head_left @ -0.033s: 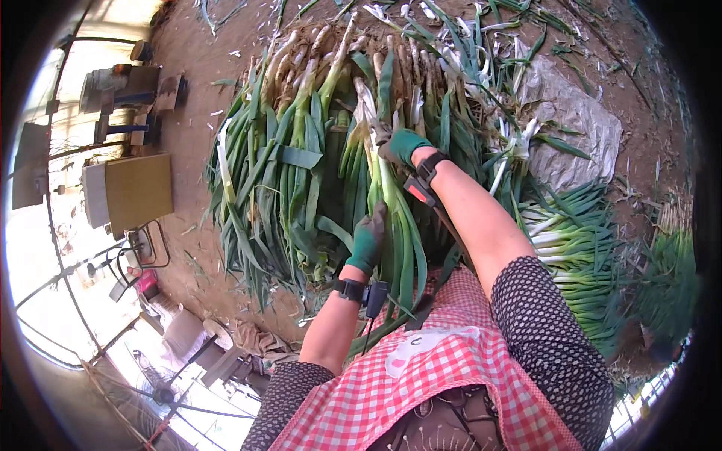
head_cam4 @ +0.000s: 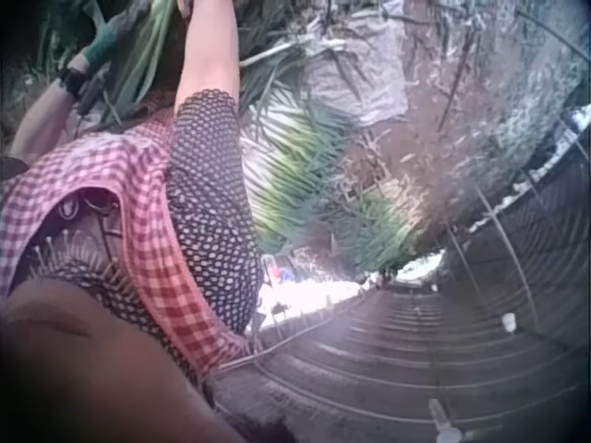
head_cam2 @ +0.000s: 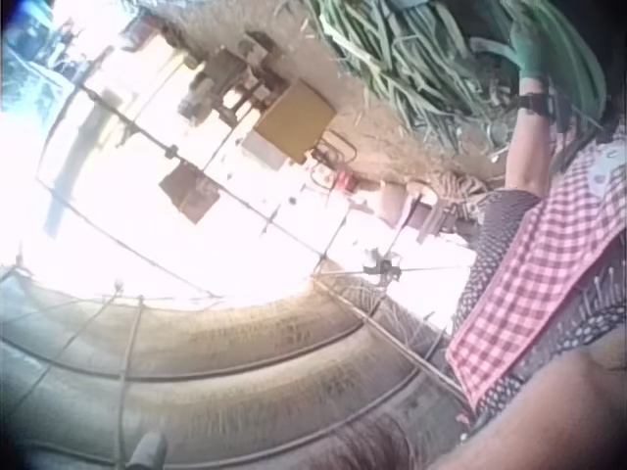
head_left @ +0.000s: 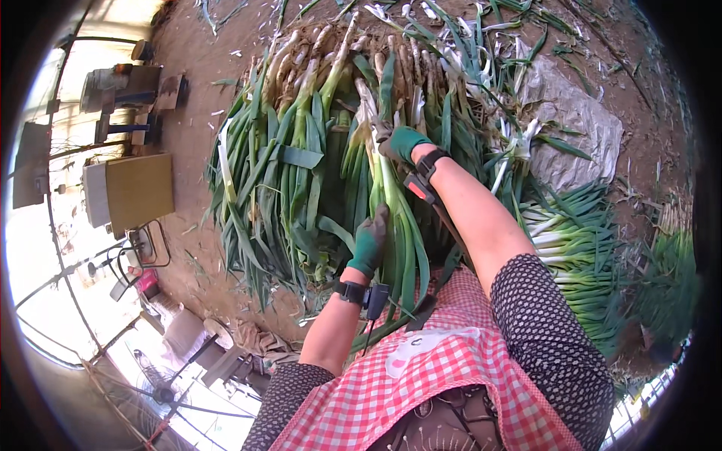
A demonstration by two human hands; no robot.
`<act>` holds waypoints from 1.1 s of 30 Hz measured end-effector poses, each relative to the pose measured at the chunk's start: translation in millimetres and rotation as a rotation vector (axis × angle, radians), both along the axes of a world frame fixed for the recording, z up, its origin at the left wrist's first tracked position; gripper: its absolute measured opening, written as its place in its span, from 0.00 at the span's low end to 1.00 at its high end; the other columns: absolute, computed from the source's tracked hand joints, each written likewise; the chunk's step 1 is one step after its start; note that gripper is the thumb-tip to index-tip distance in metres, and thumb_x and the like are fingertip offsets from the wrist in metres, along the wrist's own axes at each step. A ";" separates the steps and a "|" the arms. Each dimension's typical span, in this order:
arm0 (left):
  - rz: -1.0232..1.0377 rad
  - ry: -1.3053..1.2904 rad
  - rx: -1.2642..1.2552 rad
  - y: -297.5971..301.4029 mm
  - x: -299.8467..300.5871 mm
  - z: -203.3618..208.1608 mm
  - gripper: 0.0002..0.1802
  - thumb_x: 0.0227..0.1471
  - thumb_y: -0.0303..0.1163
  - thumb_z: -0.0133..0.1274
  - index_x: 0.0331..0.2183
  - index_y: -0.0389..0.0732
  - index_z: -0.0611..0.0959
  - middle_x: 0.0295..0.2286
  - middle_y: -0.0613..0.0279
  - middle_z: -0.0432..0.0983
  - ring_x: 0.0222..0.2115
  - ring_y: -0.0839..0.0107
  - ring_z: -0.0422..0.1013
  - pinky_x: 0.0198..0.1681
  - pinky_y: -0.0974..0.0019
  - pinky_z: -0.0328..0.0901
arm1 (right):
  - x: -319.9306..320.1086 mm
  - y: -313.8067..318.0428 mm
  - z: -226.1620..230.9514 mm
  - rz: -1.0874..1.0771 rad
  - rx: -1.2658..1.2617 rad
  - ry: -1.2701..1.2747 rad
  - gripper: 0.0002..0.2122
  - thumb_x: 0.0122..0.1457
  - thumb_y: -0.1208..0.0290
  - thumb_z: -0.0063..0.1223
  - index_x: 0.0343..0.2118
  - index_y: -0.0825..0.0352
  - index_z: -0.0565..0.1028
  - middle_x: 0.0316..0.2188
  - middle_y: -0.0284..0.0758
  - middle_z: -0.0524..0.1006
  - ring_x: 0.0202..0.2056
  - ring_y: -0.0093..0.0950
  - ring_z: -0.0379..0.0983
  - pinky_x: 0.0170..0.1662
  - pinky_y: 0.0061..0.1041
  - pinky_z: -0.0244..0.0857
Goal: The person trims the roots and outer leaves of green onions using shears, handling them one at a time from a large pile.
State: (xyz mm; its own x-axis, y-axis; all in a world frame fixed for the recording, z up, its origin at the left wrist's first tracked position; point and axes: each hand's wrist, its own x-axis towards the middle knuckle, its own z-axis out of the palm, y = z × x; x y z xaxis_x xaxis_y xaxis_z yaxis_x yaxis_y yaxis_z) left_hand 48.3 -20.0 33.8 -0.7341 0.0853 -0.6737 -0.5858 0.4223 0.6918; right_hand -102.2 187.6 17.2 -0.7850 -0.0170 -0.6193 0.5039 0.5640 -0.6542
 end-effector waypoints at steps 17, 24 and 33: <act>0.303 -0.560 0.747 7.4 13.6 -4.3 0.31 0.70 0.57 0.40 0.52 0.39 0.79 0.43 0.46 0.81 0.42 0.54 0.80 0.48 0.50 0.76 | 249.4 45.7 86.0 0.143 -0.180 -0.184 0.20 0.59 0.59 0.59 0.47 0.72 0.77 0.27 0.49 0.81 0.29 0.37 0.83 0.36 0.36 0.76; -0.441 0.224 0.111 63.5 62.5 22.3 0.20 0.71 0.41 0.46 0.48 0.34 0.81 0.35 0.52 0.83 0.34 0.58 0.80 0.38 0.59 0.74 | 177.0 57.3 50.6 -0.453 -0.725 -0.070 0.15 0.59 0.59 0.66 0.36 0.66 0.76 0.33 0.25 0.75 0.36 0.19 0.69 0.42 0.25 0.67; -0.430 0.135 0.257 51.6 -9.2 11.3 0.29 0.61 0.36 0.60 0.59 0.34 0.73 0.49 0.51 0.80 0.49 0.65 0.75 0.52 0.63 0.70 | 192.7 162.6 154.0 -0.519 -0.313 0.362 0.23 0.60 0.66 0.63 0.57 0.68 0.74 0.43 0.31 0.80 0.44 0.24 0.75 0.50 0.26 0.70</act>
